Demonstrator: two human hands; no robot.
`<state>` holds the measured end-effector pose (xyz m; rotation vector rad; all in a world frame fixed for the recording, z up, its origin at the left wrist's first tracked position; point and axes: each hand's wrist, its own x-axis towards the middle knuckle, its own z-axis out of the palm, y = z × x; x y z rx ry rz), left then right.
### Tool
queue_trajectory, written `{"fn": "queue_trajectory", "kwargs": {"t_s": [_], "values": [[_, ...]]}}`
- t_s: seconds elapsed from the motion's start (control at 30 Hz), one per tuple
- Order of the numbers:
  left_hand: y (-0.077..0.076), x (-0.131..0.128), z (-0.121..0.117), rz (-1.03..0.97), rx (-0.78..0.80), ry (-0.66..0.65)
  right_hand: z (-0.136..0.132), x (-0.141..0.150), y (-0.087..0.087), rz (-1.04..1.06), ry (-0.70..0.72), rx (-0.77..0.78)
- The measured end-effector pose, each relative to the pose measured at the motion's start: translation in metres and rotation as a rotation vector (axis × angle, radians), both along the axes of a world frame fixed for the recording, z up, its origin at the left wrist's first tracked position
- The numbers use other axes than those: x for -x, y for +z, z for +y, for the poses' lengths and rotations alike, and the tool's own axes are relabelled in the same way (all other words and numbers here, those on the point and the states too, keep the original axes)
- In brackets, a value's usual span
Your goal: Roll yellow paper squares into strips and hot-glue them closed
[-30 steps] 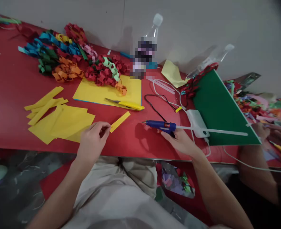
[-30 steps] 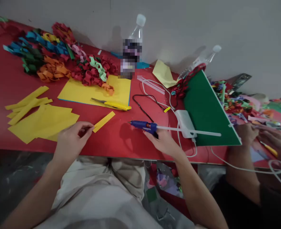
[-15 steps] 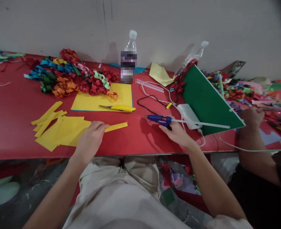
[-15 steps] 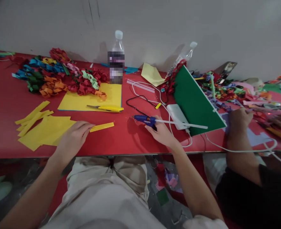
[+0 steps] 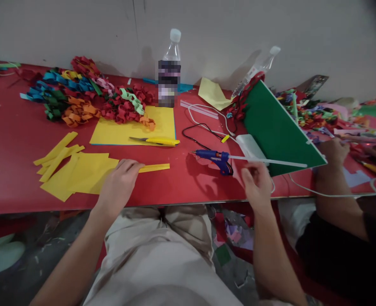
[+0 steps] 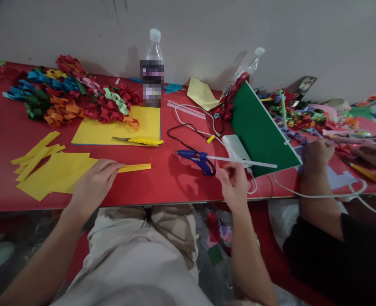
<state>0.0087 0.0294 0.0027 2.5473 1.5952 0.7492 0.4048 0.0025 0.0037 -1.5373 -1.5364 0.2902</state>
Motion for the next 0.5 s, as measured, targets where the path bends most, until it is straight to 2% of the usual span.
{"fn": "queue_trajectory", "kwargs": {"t_s": [0.03, 0.07, 0.13, 0.2, 0.27, 0.37, 0.5], "values": [[0.000, 0.000, 0.000, 0.000, -0.002, -0.004, -0.015, 0.009, -0.001, 0.055, -0.107, -0.094], [-0.001, 0.000, 0.000, 0.004, -0.002, -0.006, -0.028, 0.020, -0.002, 0.078, -0.138, -0.154], [-0.001, 0.001, 0.000, 0.010, -0.002, -0.005, -0.048, 0.047, -0.001, -0.026, -0.056, -0.173], [-0.001, 0.001, 0.000, 0.004, -0.008, 0.000, -0.051, 0.076, 0.007, -0.207, 0.079, -0.192], [-0.002, 0.001, 0.000, 0.001, -0.017, 0.005, -0.035, 0.102, 0.019, -0.265, 0.226, -0.177], [-0.003, 0.001, 0.000, 0.014, -0.012, 0.010, 0.007, 0.134, 0.032, -0.374, 0.423, -0.062], [-0.003, 0.001, -0.001, 0.016, 0.010, 0.009, 0.049, 0.162, 0.028, -0.557, 0.581, 0.009]]}}
